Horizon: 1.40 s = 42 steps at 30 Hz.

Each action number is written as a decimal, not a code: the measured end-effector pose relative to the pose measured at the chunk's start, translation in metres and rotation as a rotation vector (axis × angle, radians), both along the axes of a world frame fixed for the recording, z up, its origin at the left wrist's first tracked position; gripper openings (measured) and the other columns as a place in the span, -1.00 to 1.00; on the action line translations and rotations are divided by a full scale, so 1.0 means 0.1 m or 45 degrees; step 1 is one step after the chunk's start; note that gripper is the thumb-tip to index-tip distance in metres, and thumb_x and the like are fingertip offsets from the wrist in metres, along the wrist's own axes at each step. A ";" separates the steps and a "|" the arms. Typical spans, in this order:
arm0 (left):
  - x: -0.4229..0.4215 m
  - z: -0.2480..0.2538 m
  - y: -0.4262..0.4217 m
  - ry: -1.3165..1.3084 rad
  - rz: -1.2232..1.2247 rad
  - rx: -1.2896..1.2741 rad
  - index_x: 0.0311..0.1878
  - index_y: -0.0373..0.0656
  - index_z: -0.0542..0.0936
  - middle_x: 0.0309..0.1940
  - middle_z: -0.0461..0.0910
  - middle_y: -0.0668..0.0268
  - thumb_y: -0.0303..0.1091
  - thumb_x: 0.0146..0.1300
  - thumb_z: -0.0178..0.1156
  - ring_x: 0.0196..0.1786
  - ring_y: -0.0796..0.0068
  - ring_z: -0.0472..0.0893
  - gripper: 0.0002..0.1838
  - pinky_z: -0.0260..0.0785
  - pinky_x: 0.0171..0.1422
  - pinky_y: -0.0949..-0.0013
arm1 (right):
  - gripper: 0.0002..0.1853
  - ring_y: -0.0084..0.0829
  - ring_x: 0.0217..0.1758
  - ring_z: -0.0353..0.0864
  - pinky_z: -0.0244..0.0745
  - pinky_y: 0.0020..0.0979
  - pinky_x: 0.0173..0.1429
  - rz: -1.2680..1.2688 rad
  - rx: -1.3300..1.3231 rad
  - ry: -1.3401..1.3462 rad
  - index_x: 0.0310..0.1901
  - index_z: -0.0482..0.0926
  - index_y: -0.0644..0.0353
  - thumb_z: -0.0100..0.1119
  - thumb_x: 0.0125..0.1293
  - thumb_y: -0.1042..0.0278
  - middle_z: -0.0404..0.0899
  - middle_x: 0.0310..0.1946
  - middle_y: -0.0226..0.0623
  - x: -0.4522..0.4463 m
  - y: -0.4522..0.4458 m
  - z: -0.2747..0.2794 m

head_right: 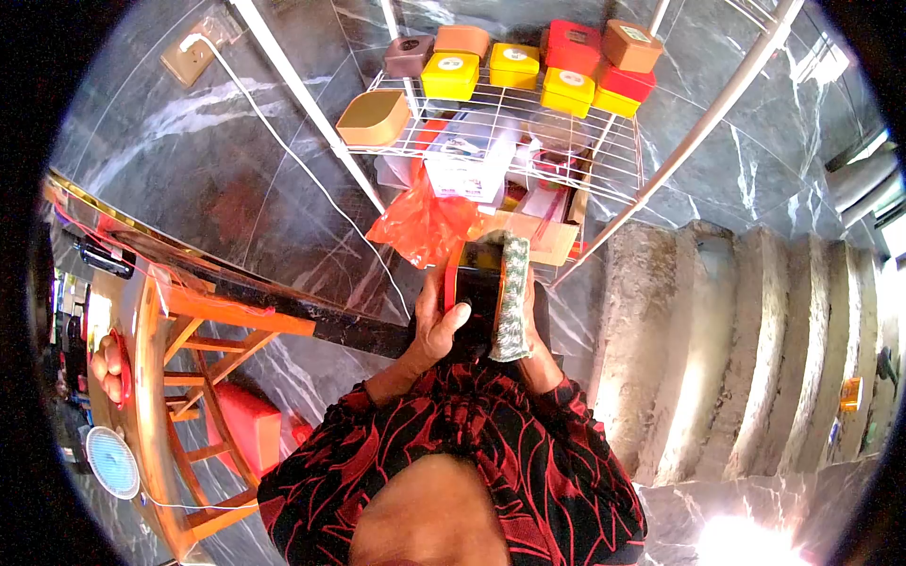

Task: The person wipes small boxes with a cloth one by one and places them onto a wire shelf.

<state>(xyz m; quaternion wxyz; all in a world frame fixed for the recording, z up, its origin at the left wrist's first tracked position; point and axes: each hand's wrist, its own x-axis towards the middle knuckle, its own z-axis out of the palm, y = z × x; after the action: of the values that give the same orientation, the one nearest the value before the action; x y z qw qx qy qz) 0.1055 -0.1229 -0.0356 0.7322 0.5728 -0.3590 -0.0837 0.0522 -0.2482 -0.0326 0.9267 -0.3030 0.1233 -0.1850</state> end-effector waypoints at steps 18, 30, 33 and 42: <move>1.29 0.49 0.11 1.110 -0.227 -0.602 0.16 -0.12 0.44 0.02 0.56 0.31 -0.05 0.36 -0.08 0.04 0.35 0.55 -0.56 0.38 0.13 0.17 | -0.65 -0.60 -0.44 0.44 0.39 -0.49 -0.42 -0.396 -0.970 0.037 -0.24 0.47 0.26 -0.10 0.41 0.09 0.46 -0.46 -0.42 0.86 -1.15 0.50; 3.49 1.63 -0.72 -0.794 0.623 0.580 0.33 -0.27 0.12 0.13 0.39 -0.08 -0.28 -0.18 0.45 0.18 0.03 0.42 -0.01 0.27 0.27 0.21 | -0.71 0.07 -0.40 0.57 0.44 -0.04 -0.35 -0.516 -2.319 0.703 -0.40 0.48 0.23 -0.01 0.29 0.15 0.55 -0.48 0.07 1.53 -1.63 0.28; 3.89 1.73 -0.94 -0.970 0.760 0.984 0.33 -0.18 0.15 0.19 0.36 0.00 -0.31 -0.30 0.41 0.22 -0.06 0.34 0.02 0.22 0.28 0.04 | -0.72 0.05 -0.42 0.56 0.44 -0.06 -0.38 -0.561 -2.341 0.664 -0.40 0.46 0.22 0.02 0.28 0.15 0.56 -0.48 0.03 1.54 -1.66 0.23; 4.69 1.42 -1.41 -1.383 0.669 1.379 0.24 -0.07 0.26 0.18 0.41 0.16 -0.47 -0.31 0.35 0.25 -0.04 0.33 -0.12 0.28 0.18 -0.08 | -0.74 0.04 -0.44 0.56 0.42 -0.07 -0.40 -0.543 -2.354 0.717 -0.42 0.41 0.22 0.02 0.29 0.19 0.55 -0.46 -0.02 1.56 -1.62 0.27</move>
<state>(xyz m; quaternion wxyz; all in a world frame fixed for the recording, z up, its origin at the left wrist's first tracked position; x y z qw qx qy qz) 0.5749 -0.2642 0.1068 0.0727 0.8741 -0.4276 0.2186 0.2078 -0.4103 -0.0059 0.2097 -0.9116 0.1981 -0.2928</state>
